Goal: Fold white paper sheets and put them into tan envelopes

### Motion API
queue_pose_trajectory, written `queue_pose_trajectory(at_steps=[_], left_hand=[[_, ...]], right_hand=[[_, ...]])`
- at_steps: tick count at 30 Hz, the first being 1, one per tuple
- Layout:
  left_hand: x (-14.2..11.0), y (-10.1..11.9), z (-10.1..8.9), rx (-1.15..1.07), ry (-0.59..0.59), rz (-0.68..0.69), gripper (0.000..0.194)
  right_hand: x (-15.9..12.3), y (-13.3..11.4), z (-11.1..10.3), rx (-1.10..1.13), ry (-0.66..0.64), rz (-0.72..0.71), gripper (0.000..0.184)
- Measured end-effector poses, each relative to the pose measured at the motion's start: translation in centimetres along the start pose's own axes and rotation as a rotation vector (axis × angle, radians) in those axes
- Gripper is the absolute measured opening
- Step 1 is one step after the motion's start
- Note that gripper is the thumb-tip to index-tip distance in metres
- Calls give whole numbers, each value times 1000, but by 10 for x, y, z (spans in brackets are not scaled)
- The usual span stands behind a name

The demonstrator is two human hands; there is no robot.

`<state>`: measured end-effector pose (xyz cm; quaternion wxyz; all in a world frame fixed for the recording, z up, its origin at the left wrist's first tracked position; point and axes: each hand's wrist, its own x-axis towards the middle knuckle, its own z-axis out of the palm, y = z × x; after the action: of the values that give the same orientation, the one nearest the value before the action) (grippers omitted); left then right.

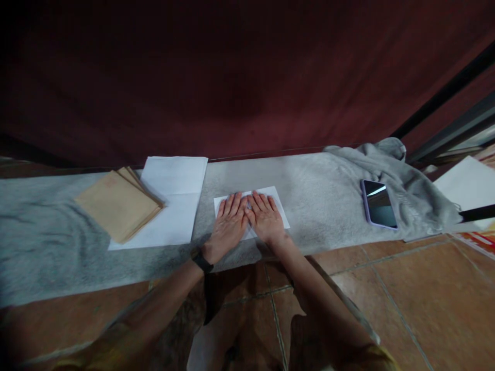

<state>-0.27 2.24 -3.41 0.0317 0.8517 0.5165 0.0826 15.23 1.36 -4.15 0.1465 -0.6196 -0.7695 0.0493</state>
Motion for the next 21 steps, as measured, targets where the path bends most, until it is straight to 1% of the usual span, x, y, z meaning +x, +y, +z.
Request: queue_pose_trajectory(at_steps=[3,8,13,21], left_hand=[[-1,-1,2,7,-4,6,56],[0,-2,-2,11,-8,2,55],[3,-8,-3,16,22,-58,56],[7,-19,-2,29,24,-115,57]], right_hand=[[-1,-2,2,-23,-15,1,54],[0,1,2,-58,7,31,54],[0,10,4,-82,46,72,55],[-1,28,6,-100,93,114,58]])
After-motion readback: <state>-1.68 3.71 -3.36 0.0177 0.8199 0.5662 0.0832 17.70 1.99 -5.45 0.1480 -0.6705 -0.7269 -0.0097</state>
